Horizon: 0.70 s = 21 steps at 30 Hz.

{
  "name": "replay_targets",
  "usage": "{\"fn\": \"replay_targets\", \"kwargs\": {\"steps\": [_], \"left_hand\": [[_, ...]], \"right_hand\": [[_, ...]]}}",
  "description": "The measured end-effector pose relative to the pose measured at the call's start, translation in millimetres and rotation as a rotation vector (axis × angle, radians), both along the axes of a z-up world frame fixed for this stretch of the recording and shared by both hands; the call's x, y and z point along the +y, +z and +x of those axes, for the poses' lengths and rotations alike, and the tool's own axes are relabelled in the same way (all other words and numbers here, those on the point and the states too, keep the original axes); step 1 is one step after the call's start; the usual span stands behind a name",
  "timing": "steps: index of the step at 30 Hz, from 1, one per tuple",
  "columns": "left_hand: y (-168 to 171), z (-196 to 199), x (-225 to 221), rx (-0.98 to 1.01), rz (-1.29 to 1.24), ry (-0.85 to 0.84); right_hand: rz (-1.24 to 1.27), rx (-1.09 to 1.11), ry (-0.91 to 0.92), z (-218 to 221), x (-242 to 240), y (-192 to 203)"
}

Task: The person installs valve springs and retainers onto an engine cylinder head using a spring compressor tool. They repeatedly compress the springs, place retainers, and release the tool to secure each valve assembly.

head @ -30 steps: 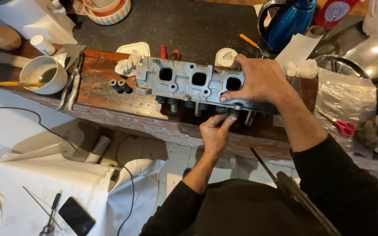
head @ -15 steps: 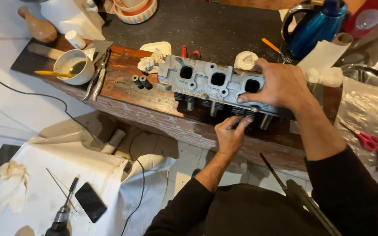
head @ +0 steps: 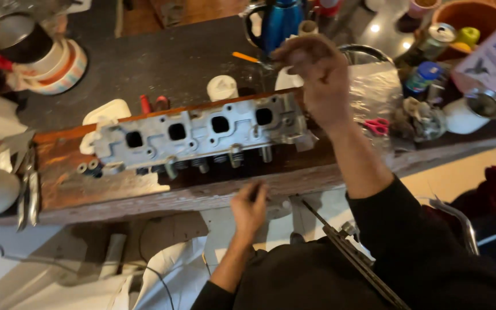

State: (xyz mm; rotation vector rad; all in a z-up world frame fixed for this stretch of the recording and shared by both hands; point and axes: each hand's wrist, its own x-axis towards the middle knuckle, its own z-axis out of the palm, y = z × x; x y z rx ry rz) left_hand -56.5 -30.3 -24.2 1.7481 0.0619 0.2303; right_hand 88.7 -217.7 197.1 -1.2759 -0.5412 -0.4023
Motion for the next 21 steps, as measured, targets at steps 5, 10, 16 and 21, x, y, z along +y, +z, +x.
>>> {"fn": "replay_targets", "kwargs": {"steps": [5, 10, 16, 21], "left_hand": [[16.1, 11.9, -59.6, -0.142, 0.463, -0.329], [-10.7, 61.3, -96.7, -0.21, 1.141, -0.399], [-32.2, 61.3, -76.9, -0.58, 1.315, -0.158], [-41.3, 66.3, -61.8, -0.768, 1.151, -0.137]], "right_hand": [[0.086, 0.357, -0.517, -22.1, -75.0, -46.0], [0.0, 0.453, -0.633, -51.4, -114.2, -115.2], [-0.332, 0.62, -0.531, -91.7, -125.1, -173.3], [-0.63, 0.695, -0.341, -97.4, -118.7, -166.5]]}}
